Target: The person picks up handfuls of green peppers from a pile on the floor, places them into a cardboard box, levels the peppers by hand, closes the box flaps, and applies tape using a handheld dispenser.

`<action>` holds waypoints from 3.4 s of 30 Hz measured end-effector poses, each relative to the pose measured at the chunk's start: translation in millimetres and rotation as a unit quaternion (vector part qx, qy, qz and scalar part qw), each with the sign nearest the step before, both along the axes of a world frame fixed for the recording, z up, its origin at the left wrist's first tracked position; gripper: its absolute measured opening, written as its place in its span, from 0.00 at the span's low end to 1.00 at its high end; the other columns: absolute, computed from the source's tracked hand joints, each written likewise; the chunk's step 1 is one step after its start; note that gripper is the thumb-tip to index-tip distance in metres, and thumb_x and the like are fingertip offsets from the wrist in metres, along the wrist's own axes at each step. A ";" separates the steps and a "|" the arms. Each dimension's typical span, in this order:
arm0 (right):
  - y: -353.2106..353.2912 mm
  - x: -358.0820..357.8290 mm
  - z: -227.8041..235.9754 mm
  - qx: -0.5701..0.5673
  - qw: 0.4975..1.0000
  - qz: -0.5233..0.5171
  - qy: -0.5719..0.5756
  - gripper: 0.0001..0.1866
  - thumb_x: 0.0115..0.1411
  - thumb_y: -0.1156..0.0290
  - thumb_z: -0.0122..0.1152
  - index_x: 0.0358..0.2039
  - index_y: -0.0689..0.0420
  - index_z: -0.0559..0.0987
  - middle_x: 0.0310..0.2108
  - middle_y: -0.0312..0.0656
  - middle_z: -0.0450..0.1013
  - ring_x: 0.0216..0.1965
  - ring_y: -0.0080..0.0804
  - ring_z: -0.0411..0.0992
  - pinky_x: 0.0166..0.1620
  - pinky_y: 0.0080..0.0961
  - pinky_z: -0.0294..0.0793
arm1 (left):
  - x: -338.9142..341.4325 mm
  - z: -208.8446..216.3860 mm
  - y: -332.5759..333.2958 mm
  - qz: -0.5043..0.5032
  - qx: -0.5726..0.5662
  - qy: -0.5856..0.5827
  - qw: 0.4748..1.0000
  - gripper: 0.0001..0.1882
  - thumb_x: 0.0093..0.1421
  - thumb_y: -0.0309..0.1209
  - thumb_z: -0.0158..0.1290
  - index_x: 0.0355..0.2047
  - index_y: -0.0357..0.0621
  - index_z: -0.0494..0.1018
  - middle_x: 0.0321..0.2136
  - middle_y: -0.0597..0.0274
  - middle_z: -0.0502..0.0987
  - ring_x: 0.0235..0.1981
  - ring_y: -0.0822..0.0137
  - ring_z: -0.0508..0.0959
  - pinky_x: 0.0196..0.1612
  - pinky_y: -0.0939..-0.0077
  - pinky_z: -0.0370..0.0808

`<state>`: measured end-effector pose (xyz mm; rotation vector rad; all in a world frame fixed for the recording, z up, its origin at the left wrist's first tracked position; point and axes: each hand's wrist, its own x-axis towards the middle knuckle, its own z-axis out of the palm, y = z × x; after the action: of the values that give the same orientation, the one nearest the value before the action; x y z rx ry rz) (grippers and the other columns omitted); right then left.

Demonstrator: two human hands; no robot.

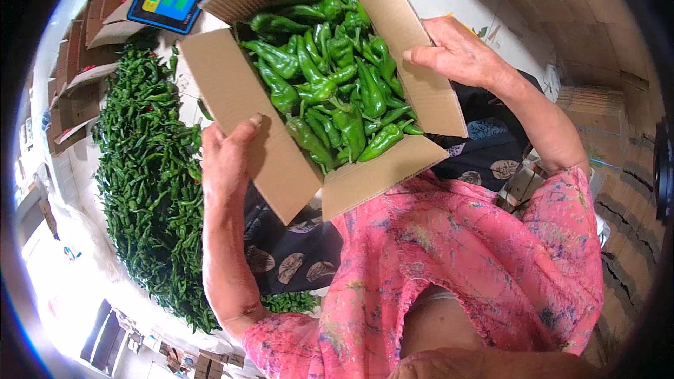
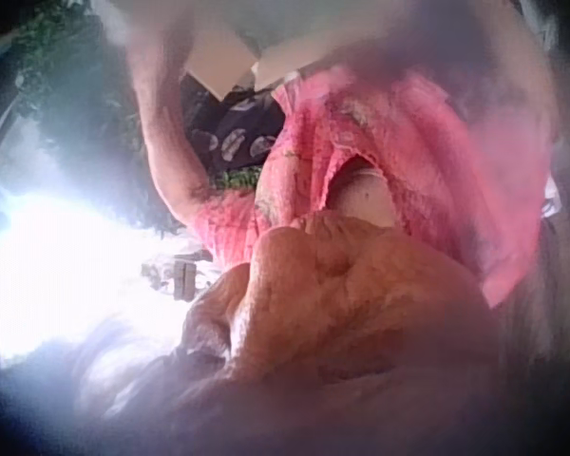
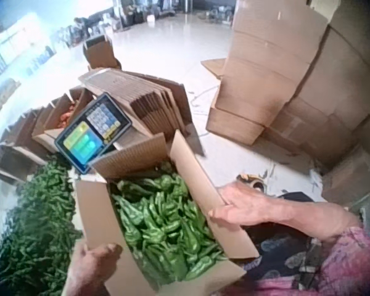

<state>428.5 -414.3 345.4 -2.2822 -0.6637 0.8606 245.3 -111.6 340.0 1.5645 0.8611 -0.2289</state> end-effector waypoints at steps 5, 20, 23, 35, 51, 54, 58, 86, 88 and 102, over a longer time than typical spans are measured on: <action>8.6 -12.4 -5.1 -0.064 0.990 0.067 -0.108 0.20 0.55 0.62 0.56 0.30 0.73 0.76 0.28 0.66 0.75 0.36 0.64 0.76 0.45 0.50 0.73 | 0.2 -19.7 -5.2 -0.023 0.009 0.039 0.999 0.16 0.59 0.32 0.57 0.41 0.31 0.78 0.32 0.54 0.82 0.33 0.64 0.82 0.39 0.72 0.78; 3.9 -13.3 -6.6 -0.028 0.993 0.067 -0.088 0.18 0.53 0.65 0.55 0.30 0.74 0.76 0.27 0.70 0.75 0.35 0.67 0.77 0.44 0.50 0.77 | 3.6 -9.0 -8.1 -0.039 0.023 0.088 0.995 0.21 0.56 0.28 0.58 0.49 0.32 0.74 0.38 0.54 0.82 0.39 0.63 0.81 0.47 0.70 0.76; 7.3 -19.6 1.2 -0.073 0.993 0.075 -0.052 0.18 0.55 0.66 0.55 0.30 0.74 0.76 0.27 0.69 0.75 0.35 0.67 0.77 0.45 0.50 0.77 | 0.7 -4.1 -8.6 -0.095 0.064 0.091 0.989 0.27 0.58 0.32 0.61 0.55 0.32 0.69 0.42 0.52 0.80 0.43 0.61 0.80 0.50 0.66 0.76; 4.1 -20.8 -16.0 -0.014 0.984 0.108 -0.141 0.23 0.61 0.59 0.58 0.31 0.73 0.71 0.21 0.67 0.70 0.30 0.67 0.74 0.36 0.51 0.73 | 71.7 -99.7 -68.1 -0.320 0.564 -0.160 0.745 0.40 0.68 0.54 0.48 0.72 0.48 0.53 0.70 0.48 0.57 0.71 0.44 0.55 0.69 0.41 0.50; -7.7 -13.9 -10.0 -0.048 0.988 0.117 -0.083 0.20 0.56 0.61 0.54 0.37 0.69 0.75 0.27 0.62 0.76 0.34 0.61 0.77 0.42 0.49 0.75 | 77.9 -106.1 -131.2 -0.303 0.540 -0.210 0.757 0.34 0.68 0.56 0.46 0.69 0.55 0.60 0.71 0.52 0.56 0.71 0.41 0.53 0.64 0.41 0.60; -7.6 -14.0 -8.3 -0.035 0.991 0.100 -0.083 0.20 0.55 0.62 0.53 0.37 0.69 0.75 0.27 0.63 0.75 0.34 0.62 0.76 0.42 0.49 0.75 | 81.6 -109.0 -126.4 -0.311 0.538 -0.203 0.757 0.34 0.68 0.56 0.47 0.69 0.58 0.60 0.71 0.53 0.55 0.72 0.43 0.52 0.65 0.41 0.60; -9.5 -11.9 -10.6 -0.049 0.991 0.103 -0.072 0.19 0.55 0.63 0.51 0.37 0.69 0.75 0.28 0.65 0.75 0.35 0.63 0.76 0.41 0.50 0.75 | 86.7 -106.0 -128.4 -0.317 0.506 -0.185 0.780 0.35 0.67 0.58 0.47 0.70 0.60 0.60 0.72 0.51 0.54 0.73 0.43 0.50 0.66 0.39 0.58; -67.4 -100.7 58.0 0.017 0.945 0.231 -0.233 0.12 0.53 0.68 0.68 0.37 0.57 0.77 0.30 0.43 0.75 0.34 0.46 0.78 0.35 0.41 0.78 | 30.5 -91.1 -129.8 -0.377 0.532 -0.281 0.704 0.45 0.53 0.59 0.60 0.69 0.64 0.61 0.70 0.51 0.57 0.69 0.46 0.58 0.66 0.50 0.58; -73.6 -98.7 62.0 0.005 0.951 0.228 -0.211 0.10 0.53 0.68 0.67 0.33 0.57 0.76 0.29 0.44 0.75 0.34 0.47 0.78 0.35 0.42 0.78 | 29.5 -88.8 -126.1 -0.377 0.524 -0.282 0.710 0.45 0.52 0.60 0.61 0.69 0.64 0.62 0.70 0.50 0.57 0.69 0.45 0.57 0.66 0.48 0.58; -102.2 -140.7 -8.1 0.001 0.980 0.178 -0.093 0.14 0.60 0.67 0.60 0.43 0.62 0.74 0.34 0.47 0.72 0.34 0.47 0.73 0.37 0.43 0.71 | 23.2 -49.9 -157.7 -0.473 0.294 -0.308 0.771 0.14 0.51 0.37 0.65 0.39 0.53 0.83 0.53 0.52 0.69 0.68 0.39 0.57 0.65 0.40 0.55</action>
<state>287.8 -516.6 337.4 -2.2963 -1.1829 0.8086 268.5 -269.2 290.1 2.3748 -0.5062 -0.1315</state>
